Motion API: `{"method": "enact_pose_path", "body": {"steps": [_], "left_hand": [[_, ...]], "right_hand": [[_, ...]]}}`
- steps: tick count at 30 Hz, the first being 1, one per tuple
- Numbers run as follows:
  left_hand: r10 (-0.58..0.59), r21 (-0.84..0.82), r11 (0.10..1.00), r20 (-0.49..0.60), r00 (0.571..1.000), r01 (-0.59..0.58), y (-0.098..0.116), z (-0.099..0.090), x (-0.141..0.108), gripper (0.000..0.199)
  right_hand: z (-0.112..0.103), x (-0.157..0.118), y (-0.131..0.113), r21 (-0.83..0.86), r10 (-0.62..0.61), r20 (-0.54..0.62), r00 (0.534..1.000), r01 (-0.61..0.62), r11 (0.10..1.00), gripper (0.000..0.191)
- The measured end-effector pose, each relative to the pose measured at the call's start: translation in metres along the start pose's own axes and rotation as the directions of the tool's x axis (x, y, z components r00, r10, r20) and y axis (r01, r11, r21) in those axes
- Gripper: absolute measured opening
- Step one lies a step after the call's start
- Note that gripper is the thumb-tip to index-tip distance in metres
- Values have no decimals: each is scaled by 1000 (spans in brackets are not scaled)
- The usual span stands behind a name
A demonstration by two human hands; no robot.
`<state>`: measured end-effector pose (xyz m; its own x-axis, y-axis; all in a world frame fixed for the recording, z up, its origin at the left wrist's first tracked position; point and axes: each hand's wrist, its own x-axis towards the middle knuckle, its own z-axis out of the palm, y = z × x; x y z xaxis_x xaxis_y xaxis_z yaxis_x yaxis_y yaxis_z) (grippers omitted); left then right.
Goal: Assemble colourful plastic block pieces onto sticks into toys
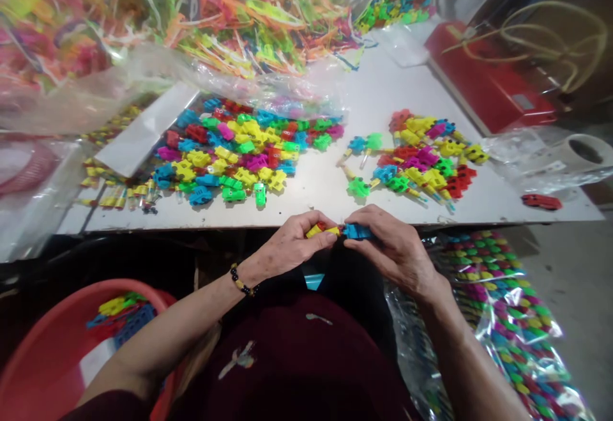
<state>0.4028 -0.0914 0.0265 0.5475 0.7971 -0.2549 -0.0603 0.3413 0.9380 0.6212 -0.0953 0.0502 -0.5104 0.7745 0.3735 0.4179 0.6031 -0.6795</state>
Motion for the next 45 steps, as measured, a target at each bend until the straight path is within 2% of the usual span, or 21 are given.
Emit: {"method": "enact_pose_path", "body": {"steps": [4, 10, 14, 19, 23, 26, 30, 38, 45], "left_hand": [[-7, 75, 997, -25, 1000, 9, 1, 0, -1, 29], [-109, -9, 994, 20, 994, 110, 1, 3, 1, 38], [-156, 12, 988, 32, 987, 156, 1, 1, 4, 32], [-130, 138, 982, -8, 991, 130, 1, 1, 6, 20], [-143, 105, 985, 20, 990, 140, -1, 0, 10, 24], [-159, 36, 987, 61, 985, 157, -5, -1, 14, 30], [-159, 85, 984, 62, 985, 154, -4, -4, 14, 29], [-59, 304, 951, 28, 998, 48, 6, -2, 12, 16], [-21, 319, 947, 1, 1000, 20, -3, -3, 13, 16]], "right_hand": [[0, -1, 3, -28, -13, 65, 998, 14, 1000, 16], [-1, -2, 7, -43, -49, 111, 993, 54, 998, 18], [2, -7, 13, -72, -79, 125, 989, 89, 993, 23], [4, -10, 17, -137, -117, 138, 983, 136, 981, 23], [6, -10, 20, -212, -141, 98, 985, 159, 964, 23], [9, -12, 22, -185, -133, 43, 990, 139, 973, 25], [12, -15, 22, -127, -94, 37, 995, 98, 987, 27], [10, -14, 22, -65, -71, 103, 992, 78, 995, 27], [9, -10, 23, -34, -62, 165, 984, 69, 997, 23]]}}
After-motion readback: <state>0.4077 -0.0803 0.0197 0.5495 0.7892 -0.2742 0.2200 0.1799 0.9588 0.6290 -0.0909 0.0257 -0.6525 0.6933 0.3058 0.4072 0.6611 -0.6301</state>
